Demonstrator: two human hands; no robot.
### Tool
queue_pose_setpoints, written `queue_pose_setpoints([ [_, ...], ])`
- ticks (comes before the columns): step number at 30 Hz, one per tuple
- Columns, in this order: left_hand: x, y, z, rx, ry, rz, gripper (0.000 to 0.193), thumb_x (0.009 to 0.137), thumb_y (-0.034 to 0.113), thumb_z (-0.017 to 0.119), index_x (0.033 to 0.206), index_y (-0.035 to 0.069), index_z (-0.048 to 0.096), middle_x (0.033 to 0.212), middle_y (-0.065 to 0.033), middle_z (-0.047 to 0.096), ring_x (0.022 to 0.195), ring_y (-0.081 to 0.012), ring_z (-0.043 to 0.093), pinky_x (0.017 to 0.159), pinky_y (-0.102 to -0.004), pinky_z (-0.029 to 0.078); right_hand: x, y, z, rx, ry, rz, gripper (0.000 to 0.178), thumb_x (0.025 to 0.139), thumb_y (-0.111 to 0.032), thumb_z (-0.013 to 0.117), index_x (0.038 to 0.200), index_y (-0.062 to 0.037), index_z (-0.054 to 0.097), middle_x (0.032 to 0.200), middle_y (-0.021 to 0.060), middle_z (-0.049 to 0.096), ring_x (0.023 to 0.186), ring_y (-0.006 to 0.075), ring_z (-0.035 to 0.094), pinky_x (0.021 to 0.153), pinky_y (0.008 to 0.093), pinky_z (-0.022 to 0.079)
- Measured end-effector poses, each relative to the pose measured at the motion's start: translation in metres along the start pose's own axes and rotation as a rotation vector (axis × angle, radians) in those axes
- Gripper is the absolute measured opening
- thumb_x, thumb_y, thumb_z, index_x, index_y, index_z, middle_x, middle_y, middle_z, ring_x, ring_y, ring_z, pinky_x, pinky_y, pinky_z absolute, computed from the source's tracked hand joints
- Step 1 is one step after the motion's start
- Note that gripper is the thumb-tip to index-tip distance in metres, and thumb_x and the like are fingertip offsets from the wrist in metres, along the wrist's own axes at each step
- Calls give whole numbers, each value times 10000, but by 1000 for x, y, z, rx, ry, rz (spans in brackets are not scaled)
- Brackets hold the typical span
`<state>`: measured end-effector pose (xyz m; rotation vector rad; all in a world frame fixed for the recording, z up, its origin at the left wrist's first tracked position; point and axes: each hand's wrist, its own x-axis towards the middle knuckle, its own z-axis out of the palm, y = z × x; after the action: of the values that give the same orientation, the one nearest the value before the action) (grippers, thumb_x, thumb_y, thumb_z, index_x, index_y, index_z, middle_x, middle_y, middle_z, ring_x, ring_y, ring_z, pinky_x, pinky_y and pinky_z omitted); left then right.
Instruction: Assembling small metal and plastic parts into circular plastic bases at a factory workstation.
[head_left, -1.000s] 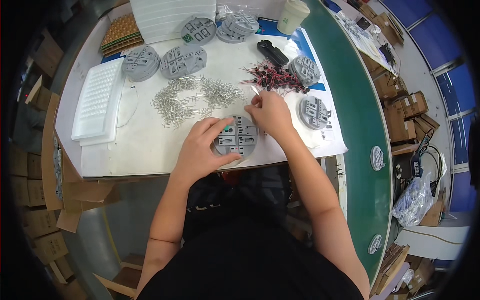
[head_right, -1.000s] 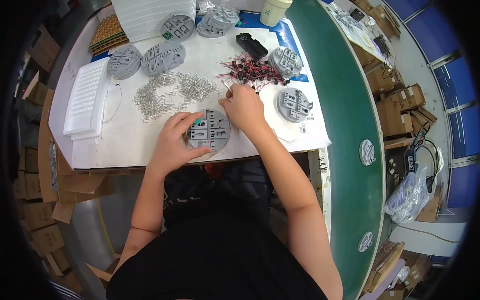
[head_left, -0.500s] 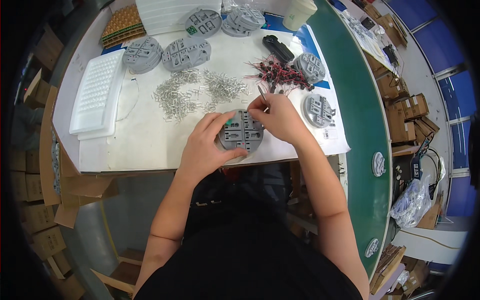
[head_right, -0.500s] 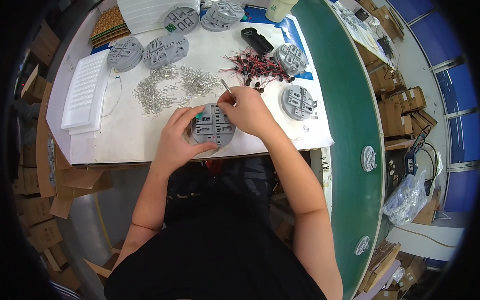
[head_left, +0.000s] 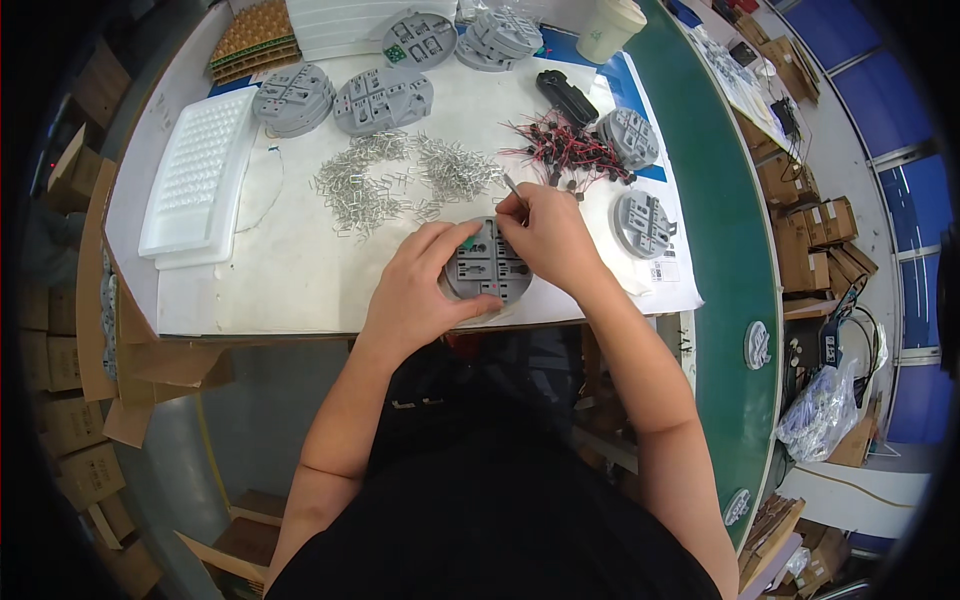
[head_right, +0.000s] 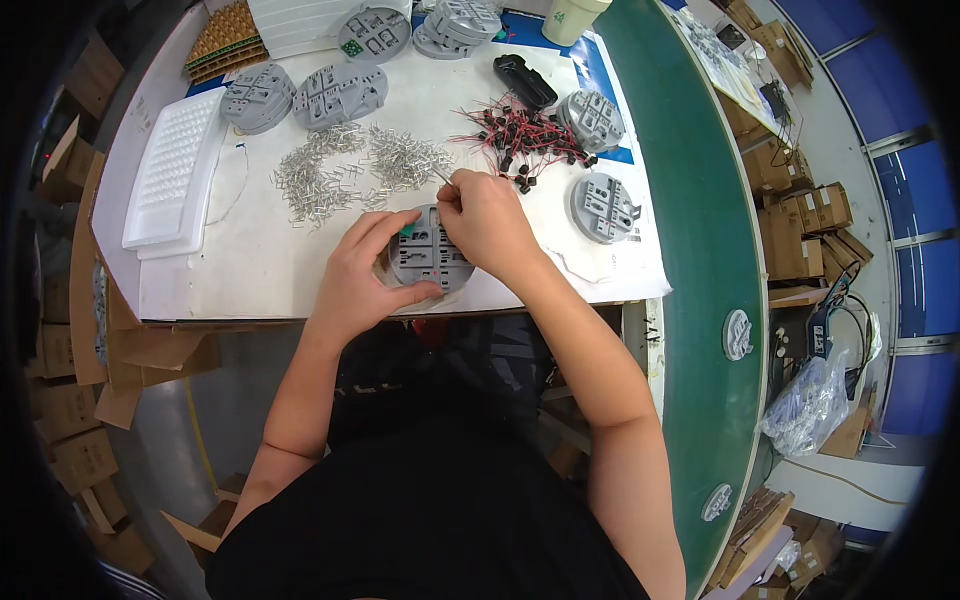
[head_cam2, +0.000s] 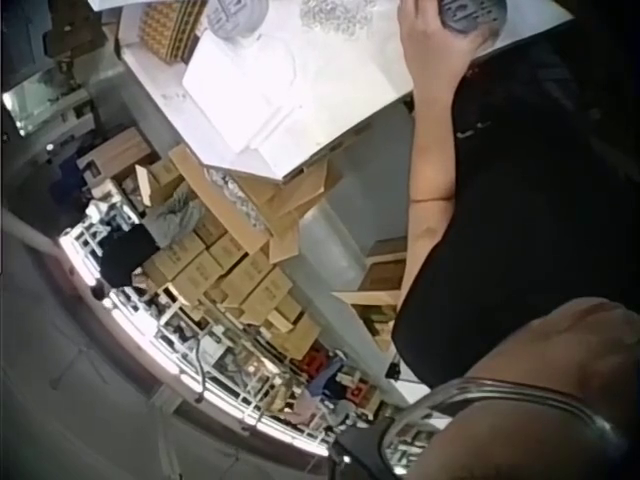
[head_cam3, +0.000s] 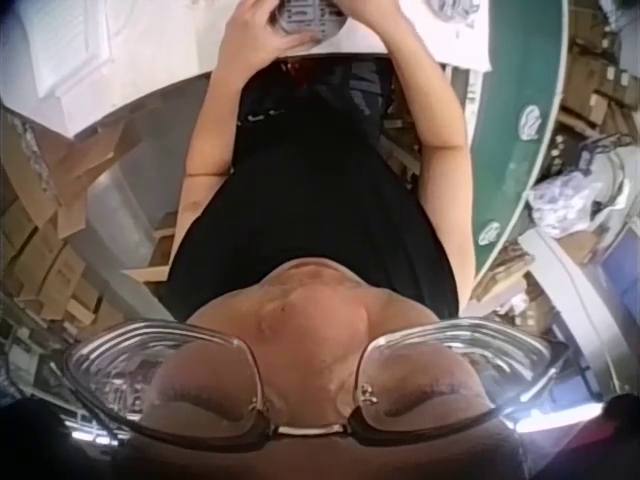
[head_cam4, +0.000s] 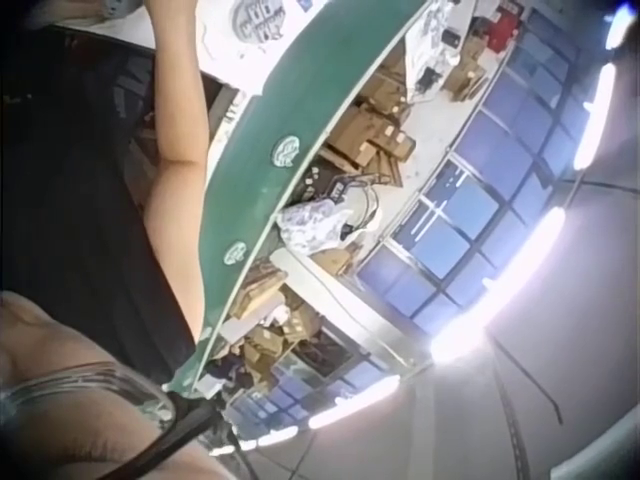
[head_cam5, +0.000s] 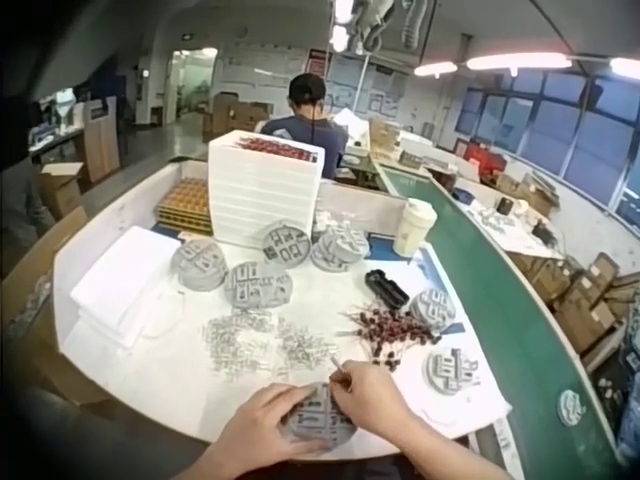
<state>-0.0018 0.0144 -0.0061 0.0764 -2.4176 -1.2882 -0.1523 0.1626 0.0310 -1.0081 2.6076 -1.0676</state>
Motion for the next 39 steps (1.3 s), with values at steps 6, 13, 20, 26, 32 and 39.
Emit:
queue_pose_setpoints([
  [6,-1,0,-2,0,-21,-16,808,682,305,955,1399,107,639,1277,-112,643,1168,-336,638,1002,-435,533,-5,-2,0,-24,-22,-74,145,893,-66,752,956,63,739,835,206,753,735,302,739,676,388,559],
  [13,1,-1,-1,27,-1,42,802,683,307,954,1391,105,637,1271,-106,644,1162,-338,639,1005,-435,531,-1,-13,-7,-106,-104,-49,158,872,-109,765,973,12,767,875,226,745,825,403,735,756,458,584],
  [20,1,2,-3,7,-4,19,796,686,311,954,1386,103,637,1269,-103,645,1156,-335,643,1002,-430,532,-20,7,-19,-179,52,-210,244,890,-183,792,1125,-120,811,879,133,725,707,346,718,667,439,576],
  [26,2,3,-7,-35,-53,0,794,690,331,955,1380,92,643,1263,-110,647,1149,-332,648,986,-420,543,-44,22,-4,-334,105,-391,296,891,-150,790,1187,-152,802,926,62,714,658,288,705,608,411,562],
  [32,5,3,-9,-10,-95,-23,795,694,348,958,1377,83,648,1256,-118,645,1140,-329,651,975,-410,546,-53,31,10,-244,315,-441,316,881,-125,786,1195,-155,797,951,53,726,692,287,707,619,405,565],
  [39,11,9,-12,49,-157,-28,809,682,278,987,1388,63,656,1273,-99,637,1175,-262,647,981,-383,542,-22,43,-22,-299,-84,-512,304,894,-120,763,1197,-141,784,972,63,743,763,312,722,635,421,576],
])
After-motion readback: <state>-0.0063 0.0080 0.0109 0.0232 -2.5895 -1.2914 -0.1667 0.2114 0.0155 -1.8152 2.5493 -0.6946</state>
